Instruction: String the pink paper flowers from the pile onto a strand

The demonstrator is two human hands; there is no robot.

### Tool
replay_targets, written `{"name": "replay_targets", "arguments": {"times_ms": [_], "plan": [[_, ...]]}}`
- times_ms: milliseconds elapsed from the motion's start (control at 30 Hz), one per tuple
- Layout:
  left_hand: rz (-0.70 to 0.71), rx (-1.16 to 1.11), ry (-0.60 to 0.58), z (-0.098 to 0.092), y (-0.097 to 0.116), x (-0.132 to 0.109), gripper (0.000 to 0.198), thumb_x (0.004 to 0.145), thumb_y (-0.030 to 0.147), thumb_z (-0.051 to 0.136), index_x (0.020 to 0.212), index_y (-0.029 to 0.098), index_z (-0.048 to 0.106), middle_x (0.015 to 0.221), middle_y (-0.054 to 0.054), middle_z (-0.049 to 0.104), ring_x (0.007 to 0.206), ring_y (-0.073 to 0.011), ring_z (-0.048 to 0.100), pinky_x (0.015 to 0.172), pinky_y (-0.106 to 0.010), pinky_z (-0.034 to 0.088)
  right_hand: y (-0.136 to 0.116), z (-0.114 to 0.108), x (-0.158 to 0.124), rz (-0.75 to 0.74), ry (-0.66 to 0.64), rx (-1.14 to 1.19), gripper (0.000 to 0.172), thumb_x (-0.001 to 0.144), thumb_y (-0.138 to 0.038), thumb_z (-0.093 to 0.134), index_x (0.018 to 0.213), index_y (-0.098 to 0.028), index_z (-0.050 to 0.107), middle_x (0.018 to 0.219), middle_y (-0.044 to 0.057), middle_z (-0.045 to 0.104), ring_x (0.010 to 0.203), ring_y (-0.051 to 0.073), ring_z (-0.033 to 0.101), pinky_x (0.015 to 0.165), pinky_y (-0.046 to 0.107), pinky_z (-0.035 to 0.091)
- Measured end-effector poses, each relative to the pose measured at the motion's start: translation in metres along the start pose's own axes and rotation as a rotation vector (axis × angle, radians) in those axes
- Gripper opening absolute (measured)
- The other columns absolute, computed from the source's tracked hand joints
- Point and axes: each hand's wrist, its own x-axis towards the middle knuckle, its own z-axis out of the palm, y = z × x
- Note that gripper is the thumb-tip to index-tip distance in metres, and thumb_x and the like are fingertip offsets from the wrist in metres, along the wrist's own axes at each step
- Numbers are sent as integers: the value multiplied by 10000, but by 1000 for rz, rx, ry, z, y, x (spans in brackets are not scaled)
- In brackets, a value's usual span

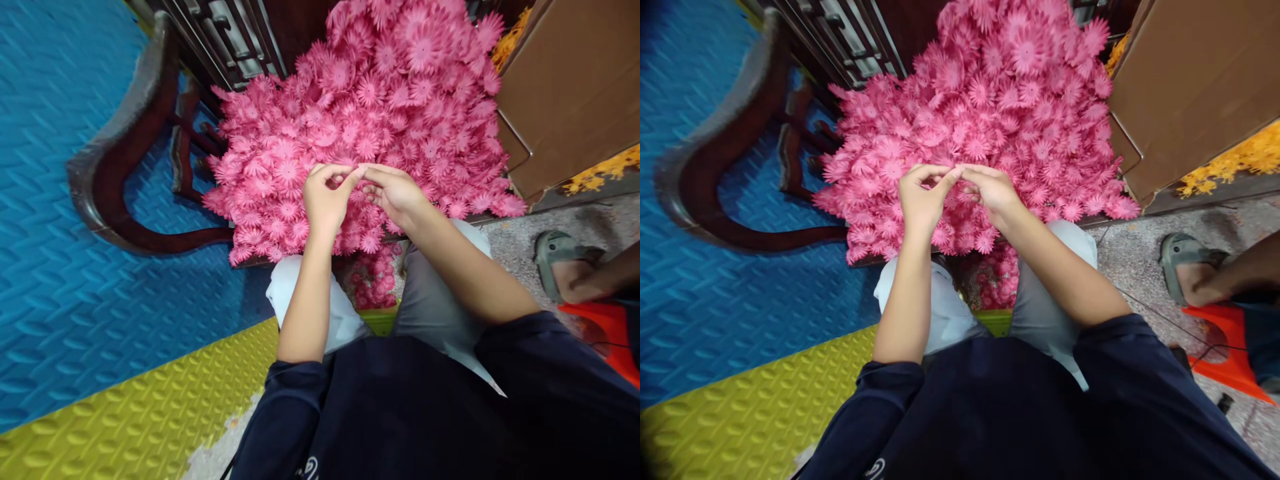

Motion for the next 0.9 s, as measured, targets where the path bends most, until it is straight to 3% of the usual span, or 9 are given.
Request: {"name": "replay_targets", "arguments": {"times_ms": [133, 367, 900], "plan": [[-7, -72, -26, 5, -5, 2, 75, 761, 234, 705, 697, 197, 718, 699, -3, 660, 650, -111, 553, 645, -243, 445, -2, -2, 0, -25, -15, 8, 81, 823, -118, 605, 784, -157, 666, 689, -54, 655, 521, 7, 514, 559, 142, 417], [-66, -203, 37, 9, -10, 3, 90, 771, 113, 641, 747, 178, 699, 639, 24, 597, 592, -87, 516, 616, -222, 432, -4, -2, -1, -39, 6, -41, 50, 797, -152, 636, 793, -171, 682, 805, -36, 693, 554, 11, 506, 565, 143, 421], [-132, -264, -9, 3, 0, 1, 161, 709, 59, 695, 611, 186, 709, 524, 54, 527, 510, -60, 398, 537, -214, 333, -5, 0, -4, 17, 37, -16, 62, 813, -123, 607, 787, -160, 648, 710, -47, 645, 539, 17, 528, 550, 150, 411]]}}
